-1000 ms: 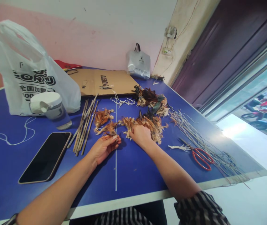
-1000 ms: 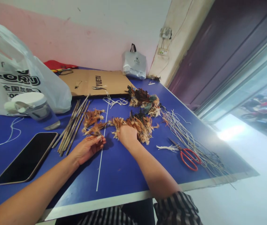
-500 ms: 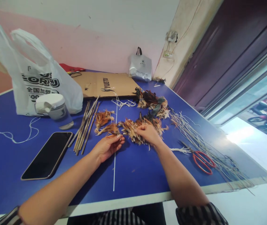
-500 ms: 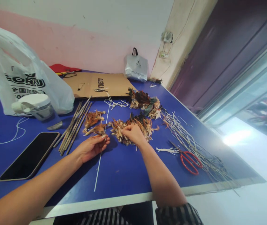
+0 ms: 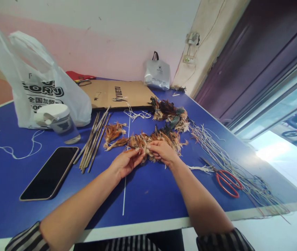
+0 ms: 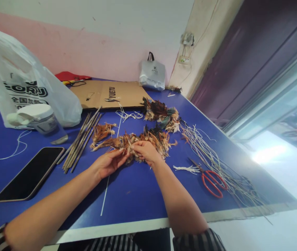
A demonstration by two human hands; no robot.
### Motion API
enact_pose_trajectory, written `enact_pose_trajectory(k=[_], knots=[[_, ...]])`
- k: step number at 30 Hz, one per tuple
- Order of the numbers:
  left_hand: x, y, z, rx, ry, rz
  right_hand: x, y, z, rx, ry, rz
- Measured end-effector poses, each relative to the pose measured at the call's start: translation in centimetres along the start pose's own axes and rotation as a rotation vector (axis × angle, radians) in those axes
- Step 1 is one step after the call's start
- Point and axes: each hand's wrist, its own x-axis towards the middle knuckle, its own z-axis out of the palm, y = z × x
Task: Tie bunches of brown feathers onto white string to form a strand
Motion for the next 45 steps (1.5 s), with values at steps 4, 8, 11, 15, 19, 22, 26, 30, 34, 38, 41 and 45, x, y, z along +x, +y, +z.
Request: enact_pose_trajectory(k=[4,8,11,15,19,22,26,30,34,38,41,45], knots=[[-0.8,0.3,-0.3,0.056,-0.021,-0.066,0.0,0.2,0.5,-0.027,0.024,-0.078],[-1.0,0.6,-0.3,0.077,-0.014,-0.1,-0.4,0.1,1.3,-0.215,0.113,-0.209],[-1.0,0.5,-0.3,0.082,-0.025,-0.105,-0.8,-0.3,1.9,-0.31,0.148,-0.276],[-1.0,0.3,-0.3,0.105,-0.044,-0.087,-1.1,-0.5,2.3,-0.356,0.153,-0.303],[-1.2,0.3,-0.2,0.129,-0.074,-0.069,-1.0,-0.3,2.4,-0.339,0.146,-0.295],[-1.2,0.3,-0.2,0.141,-0.09,-0.055,-0.9,-0.1,2.4,-0.342,0.136,-0.28],[-1.1,0.3,-0.3,0.136,-0.097,-0.049,-0.9,0.1,2.5,-0.379,0.147,-0.315],[-1.0,0.2,-0.3,0.112,-0.084,-0.066,-1.1,0.2,2.8,-0.576,0.259,-0.422],[-1.0,0.0,-0.3,0.124,-0.077,-0.044,-1.4,0.3,3.1,-0.856,0.378,-0.59],[-0.9,-0.1,-0.4,0.156,-0.085,-0.021,-1.7,0.4,3.4,-0.951,0.391,-0.651],[-1.0,0.0,-0.4,0.165,-0.108,-0.017,-1.6,0.5,3.6,-0.852,0.376,-0.638],[-1.0,0.3,-0.5,0.192,-0.122,-0.009,-1.3,0.5,3.7,-0.554,0.295,-0.454]])
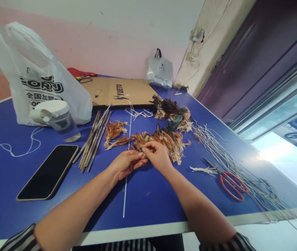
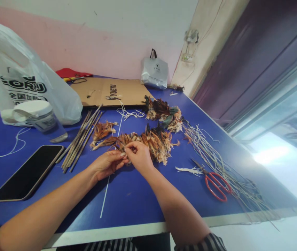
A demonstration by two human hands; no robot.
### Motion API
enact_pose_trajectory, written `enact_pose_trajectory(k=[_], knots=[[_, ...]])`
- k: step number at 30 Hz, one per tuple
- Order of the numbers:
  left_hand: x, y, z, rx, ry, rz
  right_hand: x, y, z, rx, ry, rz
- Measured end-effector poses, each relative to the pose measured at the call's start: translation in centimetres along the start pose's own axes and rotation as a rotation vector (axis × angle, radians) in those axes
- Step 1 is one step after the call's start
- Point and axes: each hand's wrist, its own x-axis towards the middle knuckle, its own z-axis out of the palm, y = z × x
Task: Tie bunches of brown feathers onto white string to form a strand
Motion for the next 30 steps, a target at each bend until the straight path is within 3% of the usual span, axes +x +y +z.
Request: enact_pose_trajectory(k=[6,12,16,20,24,30], knots=[[0.64,0.0,-0.66,0.033,0.071,0.132,0.47,0.06,-0.17,0.239,0.02,0.165],[0.59,-0.15,-0.28,0.055,0.108,0.275,0.42,0.17,0.12,0.188,-0.046,0.24],[0.41,-0.26,-0.05,0.046,0.074,0.281,0.28,0.07,0.02,0.232,-0.102,0.296],[0.43,-0.39,-0.3,0.009,0.031,0.202,0.32,-0.05,-0.35,0.32,-0.152,0.339],[0.51,-0.54,-0.44,-0.031,0.019,0.148,0.43,0.02,-0.4,0.183,-0.105,0.271],[0.5,-0.89,-0.1,-0.054,0.095,0.165,-0.17,0.29,0.34,-0.181,-0.026,-0.011]])
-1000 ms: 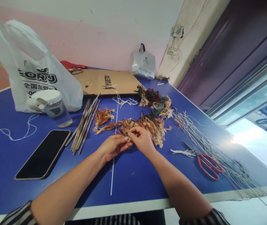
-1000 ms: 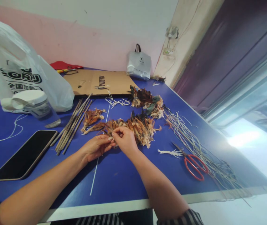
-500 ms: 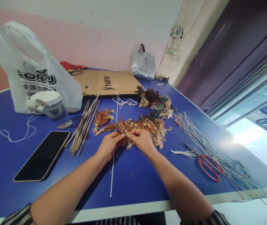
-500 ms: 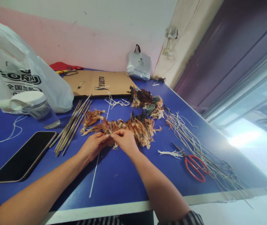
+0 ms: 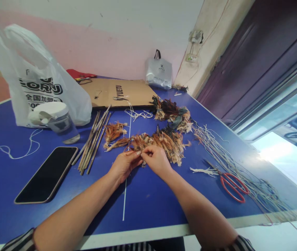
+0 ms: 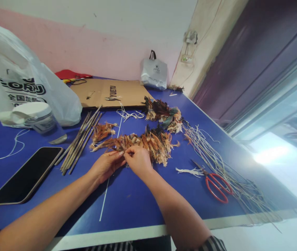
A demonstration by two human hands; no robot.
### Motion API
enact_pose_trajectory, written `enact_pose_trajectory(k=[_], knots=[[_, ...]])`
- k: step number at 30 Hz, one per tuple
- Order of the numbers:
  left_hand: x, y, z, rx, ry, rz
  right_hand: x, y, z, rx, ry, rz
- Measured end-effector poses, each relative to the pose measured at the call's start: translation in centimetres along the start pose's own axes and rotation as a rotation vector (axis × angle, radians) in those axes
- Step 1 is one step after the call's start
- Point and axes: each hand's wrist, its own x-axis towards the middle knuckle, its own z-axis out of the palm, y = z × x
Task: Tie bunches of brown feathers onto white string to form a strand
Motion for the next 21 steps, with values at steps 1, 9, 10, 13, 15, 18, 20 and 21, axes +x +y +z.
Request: enact_pose_trajectory(k=[1,9,10,13,15,18,20,21], knots=[[0.0,0.0,0.0,-0.004,-0.001,0.01,-0.1,0.0,0.0,-0.051,0.016,-0.051],[0.0,0.6,-0.1,0.135,-0.015,0.101,0.1,-0.6,-1.3,0.02,0.038,-0.11],[-0.1,0.6,-0.1,0.185,-0.015,0.109,0.2,-0.6,-1.4,0.086,0.044,-0.059],[-0.4,0.6,0.3,0.318,-0.029,0.131,0.3,-0.6,-1.4,0.336,-0.08,0.087],[-0.6,0.6,0.6,0.379,-0.045,0.15,0.2,-0.7,-1.3,0.469,-0.168,0.134],[-0.7,0.6,0.8,0.466,-0.063,0.184,0.0,-0.6,-1.0,0.503,-0.157,0.128],[-0.6,0.7,0.7,0.52,-0.083,0.2,0.0,-0.6,-0.9,0.44,-0.12,0.085],[-0.6,0.8,0.6,0.549,-0.092,0.209,0.1,-0.6,-0.9,0.398,-0.1,0.058]])
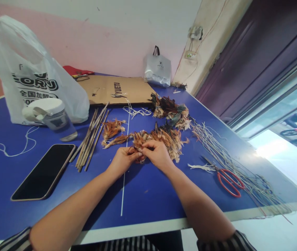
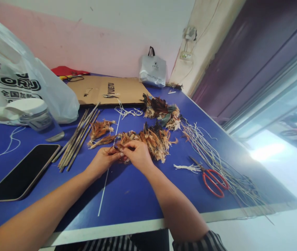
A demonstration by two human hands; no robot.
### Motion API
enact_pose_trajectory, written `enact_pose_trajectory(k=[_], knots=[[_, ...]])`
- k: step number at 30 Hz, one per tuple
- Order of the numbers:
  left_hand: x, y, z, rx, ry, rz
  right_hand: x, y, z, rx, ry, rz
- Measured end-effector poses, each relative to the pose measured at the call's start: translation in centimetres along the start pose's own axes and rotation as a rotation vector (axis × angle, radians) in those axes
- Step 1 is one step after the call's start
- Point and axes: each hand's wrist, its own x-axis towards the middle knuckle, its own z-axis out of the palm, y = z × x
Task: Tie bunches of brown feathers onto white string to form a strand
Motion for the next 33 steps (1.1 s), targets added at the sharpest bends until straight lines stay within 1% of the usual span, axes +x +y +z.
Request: enact_pose_trajectory(k=[2,3,5,7,9,12,16,19,22,24,25,28,31,33], knots=[[0.2,0.2,-0.5,0.049,-0.006,0.025,0.2,0.0,-0.2,-0.065,0.016,-0.038],[0.3,0.4,-0.8,0.065,0.013,0.037,0.3,-0.1,-0.5,-0.081,0.02,-0.039],[0.6,1.0,-1.6,0.04,0.105,0.05,0.4,-0.2,-1.0,-0.119,0.016,-0.008],[0.8,1.6,-2.3,-0.067,0.215,0.016,0.5,-0.2,-1.7,-0.233,-0.008,0.034],[1.0,2.0,-2.9,-0.209,0.252,-0.058,0.5,-0.1,-2.0,-0.394,-0.049,0.056],[1.1,1.8,-3.2,-0.361,0.204,-0.149,0.4,0.3,-1.9,-0.592,-0.067,0.043],[1.3,0.3,-2.8,-0.426,0.133,-0.214,0.4,0.8,-1.3,-0.807,-0.026,0.008],[1.4,-0.8,-2.5,-0.45,0.126,-0.259,0.5,1.1,-1.1,-0.951,-0.052,0.025],[1.4,-1.1,-2.3,-0.473,0.125,-0.287,0.5,1.2,-1.2,-1.026,-0.07,0.067],[1.3,-1.0,-2.1,-0.485,0.111,-0.295,0.5,1.1,-1.5,-0.963,-0.038,0.068],[1.3,-0.8,-2.1,-0.489,0.104,-0.296,0.6,1.0,-1.7,-0.886,-0.013,0.063],[1.1,-0.5,-2.0,-0.478,0.089,-0.288,0.8,0.8,-2.6,-0.506,0.045,0.081],[1.1,-0.3,-1.8,-0.454,0.071,-0.278,1.1,0.8,-3.1,-0.09,0.07,0.171],[1.0,-0.3,-1.7,-0.437,0.047,-0.281,1.3,0.9,-3.2,0.135,0.063,0.242]])
